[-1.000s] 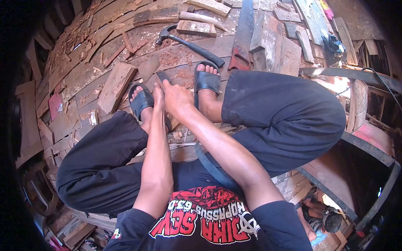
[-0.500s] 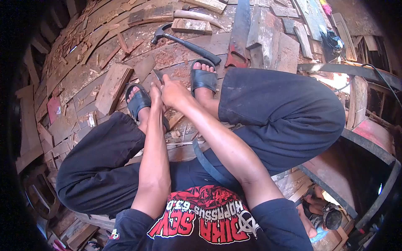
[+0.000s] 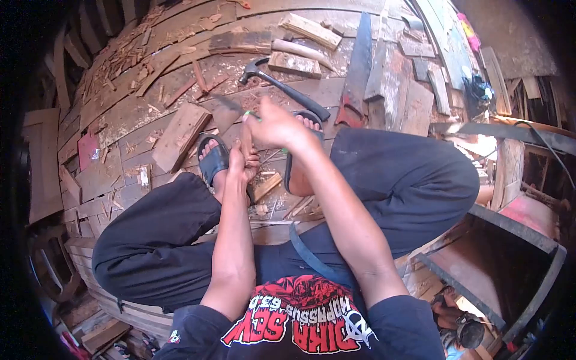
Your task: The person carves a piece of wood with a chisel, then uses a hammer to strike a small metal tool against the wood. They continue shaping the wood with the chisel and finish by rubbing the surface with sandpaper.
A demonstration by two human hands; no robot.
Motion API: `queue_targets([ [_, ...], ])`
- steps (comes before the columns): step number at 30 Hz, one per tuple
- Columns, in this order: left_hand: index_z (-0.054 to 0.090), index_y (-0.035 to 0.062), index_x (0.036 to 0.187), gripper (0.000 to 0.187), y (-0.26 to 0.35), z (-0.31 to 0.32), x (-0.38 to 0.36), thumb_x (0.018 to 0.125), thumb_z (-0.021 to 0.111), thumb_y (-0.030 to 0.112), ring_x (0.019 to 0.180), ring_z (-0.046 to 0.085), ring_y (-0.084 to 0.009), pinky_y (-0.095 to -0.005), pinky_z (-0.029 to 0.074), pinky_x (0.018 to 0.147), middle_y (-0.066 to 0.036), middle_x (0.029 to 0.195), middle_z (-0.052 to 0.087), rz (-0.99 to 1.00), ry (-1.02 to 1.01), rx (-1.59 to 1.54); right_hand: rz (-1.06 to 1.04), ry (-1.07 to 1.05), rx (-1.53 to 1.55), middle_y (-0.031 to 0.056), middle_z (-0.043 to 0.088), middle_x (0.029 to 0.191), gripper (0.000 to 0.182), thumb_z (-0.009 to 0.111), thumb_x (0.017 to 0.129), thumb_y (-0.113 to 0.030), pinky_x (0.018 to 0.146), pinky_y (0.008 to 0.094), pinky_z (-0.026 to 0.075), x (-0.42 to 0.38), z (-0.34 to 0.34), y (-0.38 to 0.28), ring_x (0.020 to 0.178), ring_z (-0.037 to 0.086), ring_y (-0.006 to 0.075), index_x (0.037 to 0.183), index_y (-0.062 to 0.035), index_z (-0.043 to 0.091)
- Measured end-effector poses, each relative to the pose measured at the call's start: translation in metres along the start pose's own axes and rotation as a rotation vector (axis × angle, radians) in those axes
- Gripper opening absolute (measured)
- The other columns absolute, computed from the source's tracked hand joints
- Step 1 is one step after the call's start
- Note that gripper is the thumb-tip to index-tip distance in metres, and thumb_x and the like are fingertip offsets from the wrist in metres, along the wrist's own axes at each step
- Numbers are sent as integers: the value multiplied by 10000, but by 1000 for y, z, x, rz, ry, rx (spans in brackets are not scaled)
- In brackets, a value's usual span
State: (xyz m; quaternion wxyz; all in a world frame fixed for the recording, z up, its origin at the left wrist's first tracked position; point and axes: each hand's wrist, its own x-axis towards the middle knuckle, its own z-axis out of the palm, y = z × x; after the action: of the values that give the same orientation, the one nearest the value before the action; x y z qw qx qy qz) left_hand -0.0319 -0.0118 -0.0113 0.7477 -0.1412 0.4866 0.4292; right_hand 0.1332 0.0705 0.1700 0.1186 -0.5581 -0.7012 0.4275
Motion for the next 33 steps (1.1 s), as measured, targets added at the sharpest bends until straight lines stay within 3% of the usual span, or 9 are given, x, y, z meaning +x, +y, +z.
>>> queue_targets([
  [2,531,96,1055,494,2,6,3,1089,347,553,485,431,-79,-209,340,383,-14,764,537,11,-4,6,14,-99,-31,217,723,1079,543,610,1034,-366,842,441,559,2,-23,-1,909,724,354,1402,26,530],
  [4,515,83,1075,445,10,11,-3,1093,379,506,495,441,-75,-206,352,385,-21,778,536,71,-40,30,-1,78,151,74,680,903,486,621,1040,-319,686,351,558,-8,-13,18,708,650,191,1368,34,559],
  [6,513,78,1067,440,14,18,-8,1076,412,506,508,455,-83,-226,375,394,-18,782,530,113,5,10,151,-22,634,-5,601,934,420,580,1083,-304,613,242,496,-24,-18,17,716,566,68,1391,-21,552],
  [11,531,81,918,576,16,27,-17,1004,446,644,459,419,-103,-229,358,400,5,668,489,176,124,-30,77,-93,1051,-11,579,957,459,498,1111,-392,600,235,468,-46,-39,11,739,547,73,1423,-56,508],
  [20,565,90,977,473,24,38,-25,1001,463,551,568,529,-146,-289,410,432,-8,719,526,227,149,76,141,-302,1468,-29,474,728,531,450,1089,-564,505,211,364,-52,-60,-4,572,436,45,1265,-80,575],
  [23,575,97,981,488,17,33,-20,1000,449,569,581,531,-138,-298,443,476,9,717,525,237,150,67,299,-93,789,47,628,787,555,535,1062,-543,595,292,493,-40,-56,7,653,609,138,1245,-29,636],
  [26,578,97,990,518,20,28,-16,995,447,598,582,527,-126,-310,475,525,23,716,524,251,173,76,171,169,241,5,679,854,466,597,1059,-413,575,242,473,-22,-23,69,626,559,69,1164,36,666],
  [27,578,96,995,529,20,27,-17,993,448,609,580,525,-121,-314,484,541,27,716,524,252,194,77,324,170,278,285,736,1101,589,661,969,-438,964,433,520,-21,-24,72,1079,727,360,1278,63,665],
  [33,585,114,1031,545,20,24,-13,968,554,654,539,532,-109,-286,480,483,26,722,531,320,299,257,449,391,252,281,745,1018,496,663,970,-339,866,431,554,-7,-29,128,951,751,344,1250,70,669],
])
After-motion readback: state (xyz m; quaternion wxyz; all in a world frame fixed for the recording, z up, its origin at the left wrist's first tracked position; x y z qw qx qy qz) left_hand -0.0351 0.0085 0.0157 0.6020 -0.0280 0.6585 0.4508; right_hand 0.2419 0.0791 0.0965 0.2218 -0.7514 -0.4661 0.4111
